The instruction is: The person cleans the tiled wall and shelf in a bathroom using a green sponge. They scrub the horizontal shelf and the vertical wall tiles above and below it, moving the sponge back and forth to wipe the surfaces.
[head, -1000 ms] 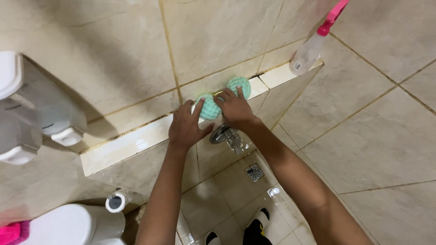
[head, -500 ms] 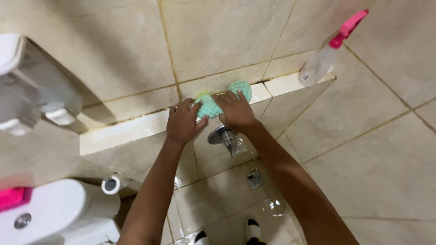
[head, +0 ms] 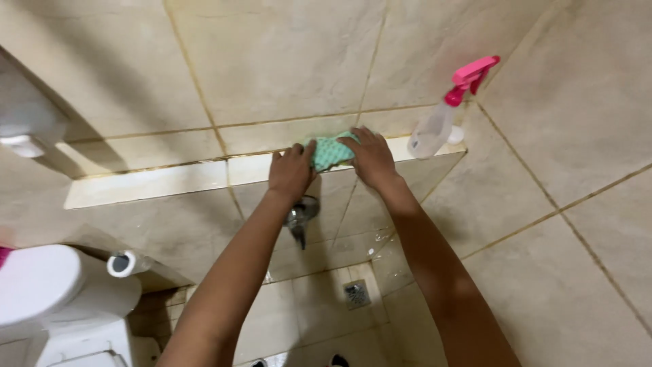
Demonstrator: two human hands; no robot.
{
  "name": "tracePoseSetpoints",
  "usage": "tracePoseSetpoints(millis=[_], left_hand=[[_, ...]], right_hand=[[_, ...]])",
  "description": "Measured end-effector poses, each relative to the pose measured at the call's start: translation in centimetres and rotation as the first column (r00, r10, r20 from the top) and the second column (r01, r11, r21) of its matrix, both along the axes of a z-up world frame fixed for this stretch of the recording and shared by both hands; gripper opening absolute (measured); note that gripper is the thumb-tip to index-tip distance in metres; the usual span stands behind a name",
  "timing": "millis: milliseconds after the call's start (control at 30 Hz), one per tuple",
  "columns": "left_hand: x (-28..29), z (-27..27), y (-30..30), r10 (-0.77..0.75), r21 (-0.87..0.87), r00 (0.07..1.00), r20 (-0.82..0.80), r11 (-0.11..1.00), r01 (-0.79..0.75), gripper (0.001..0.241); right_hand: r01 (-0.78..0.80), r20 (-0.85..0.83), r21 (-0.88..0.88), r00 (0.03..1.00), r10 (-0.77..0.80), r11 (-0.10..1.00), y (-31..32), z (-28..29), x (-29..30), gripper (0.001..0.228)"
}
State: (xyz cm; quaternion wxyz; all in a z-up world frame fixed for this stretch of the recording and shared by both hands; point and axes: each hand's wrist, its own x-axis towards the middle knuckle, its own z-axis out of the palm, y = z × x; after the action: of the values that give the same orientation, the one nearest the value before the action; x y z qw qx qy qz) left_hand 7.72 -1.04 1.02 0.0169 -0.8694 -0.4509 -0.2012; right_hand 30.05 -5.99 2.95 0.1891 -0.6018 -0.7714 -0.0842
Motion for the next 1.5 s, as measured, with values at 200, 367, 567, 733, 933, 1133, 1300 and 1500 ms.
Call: tracePoseSetpoints(millis=[200, 367, 567, 733, 933, 1133, 1300, 1500], left_hand=[[6.9, 2.2, -2.1, 0.01, -0.072, 0.99, -0.141, 0.997, -0.02, 0.076], [9.8, -2.6, 0.8, 0.073, 0.254, 0.967, -0.243, 0.967, -0.01, 0.077], [9.9, -3.5, 1.3, 0.088, 0.007, 0.993, -0.077, 0.996, -0.088, 0.052], [9.3, -3.3, 0.0, 0.07, 0.101, 0.997, 0.032, 0.992, -0.073, 0.062], [7.6, -2.4, -3.5, 0.069, 0.02, 0.997, 0.041, 0.997, -0.069, 0.05], [6.0, -2.8, -4.6, -0.003, 0.022, 0.991, 0.133, 1.0, 0.0, 0.056], [5.8, -2.3, -3.4, -0.011, 0.018, 0.979, 0.206, 1.0, 0.008, 0.055], [4.9, -2.1, -3.6, -0.013, -0.008, 0.981, 0.193, 1.0, 0.015, 0.055]], right_hand=[[0.051, -0.161, -0.025, 0.985, -0.054, 0.998, 0.0, -2.4, 5.5, 0.061], [0.1, -0.152, 0.038, 0.984, -0.093, 0.994, 0.9, -4.0, 5.3, 0.058], [0.146, -0.114, -0.097, 0.981, -0.157, 0.985, 0.8, -1.1, 4.8, 0.058], [0.126, -0.083, -0.101, 0.987, -0.135, 0.987, 0.9, -2.1, 5.3, 0.069], [0.013, -0.051, -0.017, 0.999, -0.014, 1.0, -1.7, -2.7, 5.4, 0.068], [-0.039, 0.028, -0.014, 0.999, 0.039, 0.999, -2.1, -2.9, 4.6, 0.067], [-0.04, 0.054, 0.005, 0.998, 0.04, 0.999, -0.7, -2.5, 4.4, 0.063], [0.006, 0.037, 0.0, 0.999, -0.006, 1.0, -1.3, -1.9, 3.1, 0.06]])
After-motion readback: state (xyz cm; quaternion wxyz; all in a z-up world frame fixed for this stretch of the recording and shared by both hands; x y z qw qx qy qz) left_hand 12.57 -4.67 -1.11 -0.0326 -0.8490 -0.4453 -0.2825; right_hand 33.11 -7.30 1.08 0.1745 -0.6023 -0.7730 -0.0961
